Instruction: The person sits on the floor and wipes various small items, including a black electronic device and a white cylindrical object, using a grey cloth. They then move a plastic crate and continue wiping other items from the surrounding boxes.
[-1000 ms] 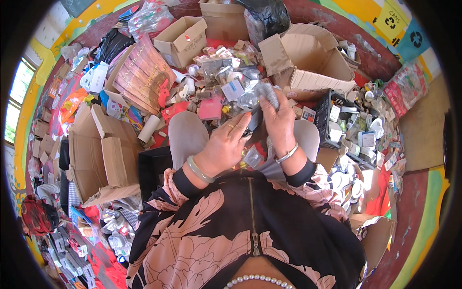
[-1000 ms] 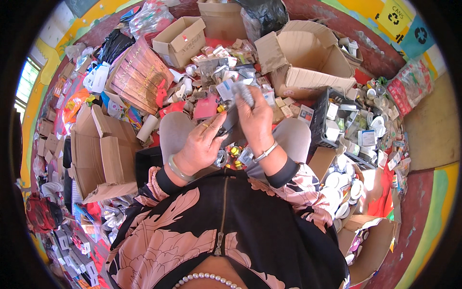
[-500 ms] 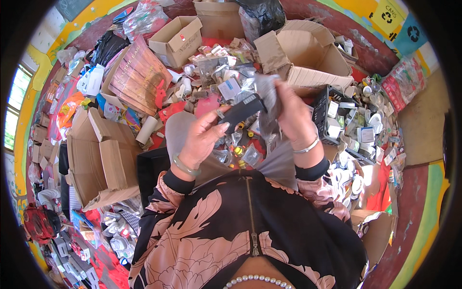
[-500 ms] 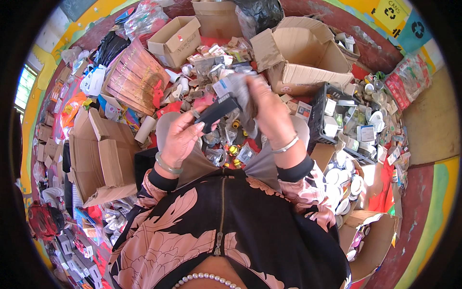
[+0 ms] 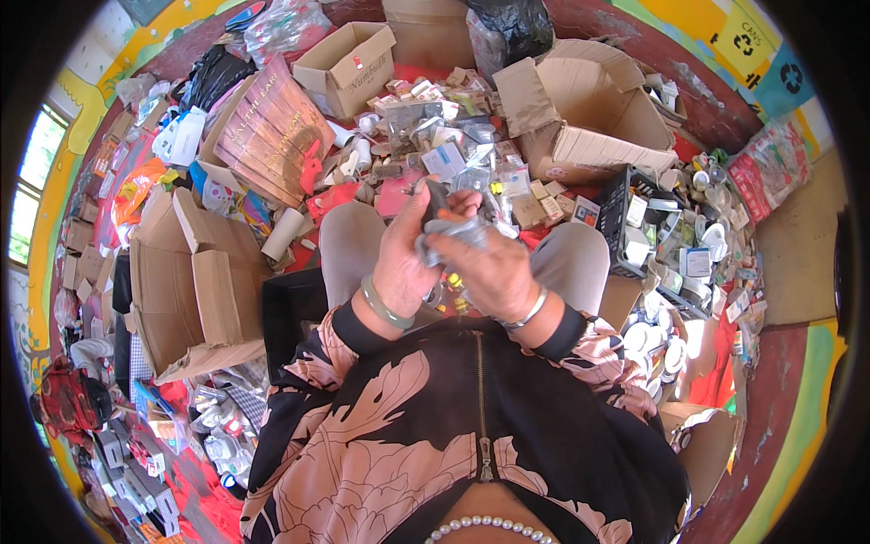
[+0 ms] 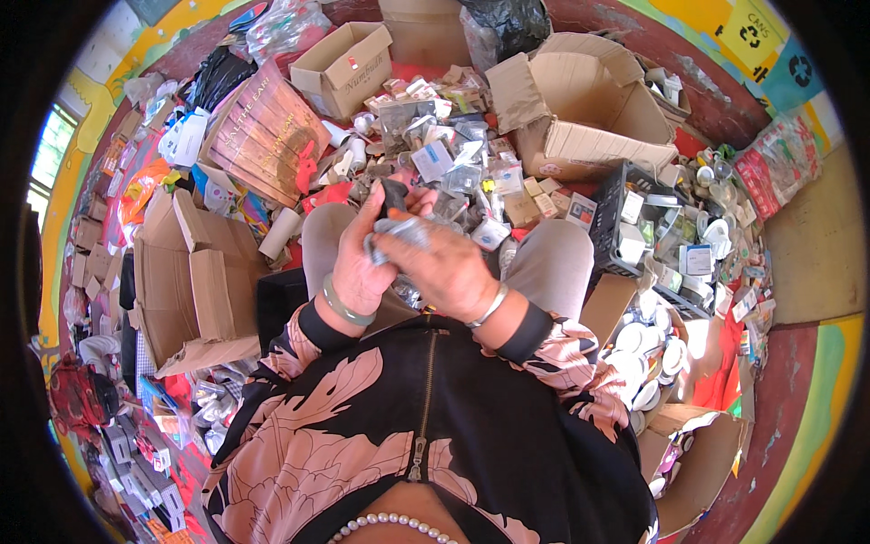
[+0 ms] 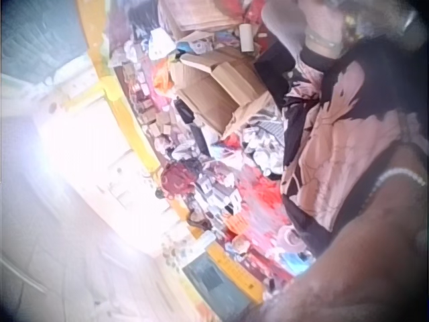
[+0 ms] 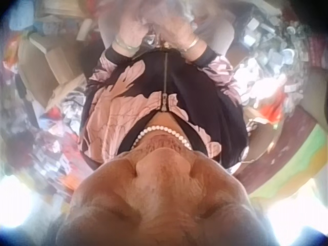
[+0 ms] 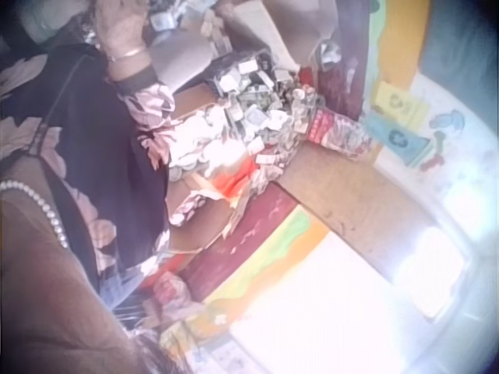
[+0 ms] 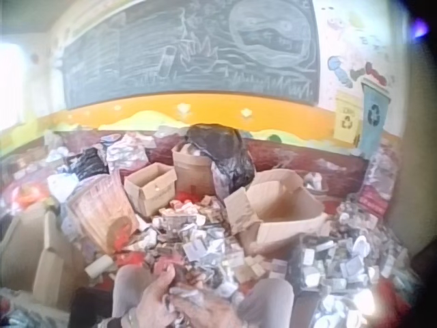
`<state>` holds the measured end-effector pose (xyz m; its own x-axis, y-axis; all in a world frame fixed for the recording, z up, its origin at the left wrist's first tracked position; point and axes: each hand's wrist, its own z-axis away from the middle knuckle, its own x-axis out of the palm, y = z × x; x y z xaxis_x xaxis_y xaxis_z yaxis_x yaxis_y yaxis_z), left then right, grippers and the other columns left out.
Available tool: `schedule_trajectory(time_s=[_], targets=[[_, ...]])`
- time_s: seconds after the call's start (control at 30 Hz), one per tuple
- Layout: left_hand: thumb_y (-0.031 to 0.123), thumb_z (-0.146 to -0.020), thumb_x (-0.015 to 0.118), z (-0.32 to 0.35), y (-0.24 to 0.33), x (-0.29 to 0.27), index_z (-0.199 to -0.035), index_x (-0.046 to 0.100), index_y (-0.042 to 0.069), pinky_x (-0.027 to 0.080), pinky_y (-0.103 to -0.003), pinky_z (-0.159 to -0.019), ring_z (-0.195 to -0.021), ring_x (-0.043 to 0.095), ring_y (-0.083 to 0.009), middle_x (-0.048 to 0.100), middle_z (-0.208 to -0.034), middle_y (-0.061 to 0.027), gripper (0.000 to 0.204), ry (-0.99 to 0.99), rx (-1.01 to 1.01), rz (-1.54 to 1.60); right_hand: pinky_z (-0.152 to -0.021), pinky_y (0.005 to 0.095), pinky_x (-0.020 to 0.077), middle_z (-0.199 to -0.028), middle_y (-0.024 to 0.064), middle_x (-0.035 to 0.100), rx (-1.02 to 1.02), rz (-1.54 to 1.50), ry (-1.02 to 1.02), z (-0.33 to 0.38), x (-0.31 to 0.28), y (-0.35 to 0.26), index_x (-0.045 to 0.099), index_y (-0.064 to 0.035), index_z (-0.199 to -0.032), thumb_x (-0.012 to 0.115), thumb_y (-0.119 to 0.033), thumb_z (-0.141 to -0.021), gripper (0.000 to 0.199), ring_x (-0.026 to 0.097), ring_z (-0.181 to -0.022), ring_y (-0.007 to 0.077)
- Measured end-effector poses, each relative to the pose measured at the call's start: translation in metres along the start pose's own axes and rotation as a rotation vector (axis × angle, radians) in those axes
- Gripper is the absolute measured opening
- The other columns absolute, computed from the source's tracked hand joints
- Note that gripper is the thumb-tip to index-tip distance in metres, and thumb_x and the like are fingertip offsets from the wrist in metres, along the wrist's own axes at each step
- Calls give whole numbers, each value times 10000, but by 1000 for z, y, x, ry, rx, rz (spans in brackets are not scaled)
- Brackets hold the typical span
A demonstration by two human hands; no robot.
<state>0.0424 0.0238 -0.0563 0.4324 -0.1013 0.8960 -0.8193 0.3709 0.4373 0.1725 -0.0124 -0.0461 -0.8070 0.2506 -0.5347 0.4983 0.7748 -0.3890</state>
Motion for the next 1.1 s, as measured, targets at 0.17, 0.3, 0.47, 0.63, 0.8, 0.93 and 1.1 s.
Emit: schedule_trajectory(time_s=[0.17, 0.3, 0.47, 0.63, 0.8, 0.93, 1.1], targets=[[500, -864, 461, -4, 15, -19, -1183, 452, 76, 525, -294, -675, -859, 601, -237, 577, -956, -122, 530, -11, 5, -16, -592, 235, 472, -790, 62, 577, 822, -342, 459, -24, -39, 11, 514, -35, -1059, 578, -142, -845, 248, 563, -622, 151], [649, -843, 312, 1, 15, -16, -1205, 455, 87, 492, -279, -727, -847, 581, -190, 572, -956, -81, 683, -35, -15, -166, -798, 316, 435, -975, 112, 539, 515, -273, 186, -27, -41, 10, 563, -41, -998, 642, -91, -740, 274, 531, -906, 228], [624, -880, 244, 13, 2, 12, -1204, 467, 59, 423, -276, -844, -953, 521, -134, 548, -1009, -45, 689, 27, 149, -333, -831, 369, 438, -1023, 120, 514, 35, -71, -38, -8, 0, -8, 622, -58, -917, 685, 14, -622, 310, 519, -956, 306], [560, -914, 260, 15, -3, 21, -1185, 481, 55, 428, -227, -792, -906, 531, -111, 545, -1007, -41, 614, 20, 116, -399, -725, 324, 442, -962, 116, 533, 158, -24, 122, -18, -5, -1, 635, -65, -907, 686, 20, -639, 286, 520, -873, 269], [584, -865, 391, 12, 6, 13, -1099, 523, 94, 461, -271, -488, -677, 594, -158, 598, -810, -48, 559, 36, -123, -307, -700, 260, 455, -900, 57, 567, 616, -700, 343, -25, -27, 6, 593, -36, -1039, 623, -23, -774, 267, 538, -800, 135], [375, -865, 542, 10, 8, 7, -1094, 518, 66, 503, -314, -608, -806, 590, -187, 584, -916, -71, 386, 48, -125, -97, -734, 215, 440, -944, 63, 590, 936, -1146, 502, -58, -58, 10, 532, -9, -1142, 496, -48, -854, 293, 547, -809, 105], [135, -866, 542, 4, 3, 3, -1193, 449, 58, 473, -435, -869, -986, 556, -215, 553, -1052, -72, 349, -115, -62, -41, -954, 288, 366, -1176, 127, 544, 486, -389, 167, -39, -15, 33, 530, -6, -1147, 513, 7, -807, 342, 505, -1111, 236]])
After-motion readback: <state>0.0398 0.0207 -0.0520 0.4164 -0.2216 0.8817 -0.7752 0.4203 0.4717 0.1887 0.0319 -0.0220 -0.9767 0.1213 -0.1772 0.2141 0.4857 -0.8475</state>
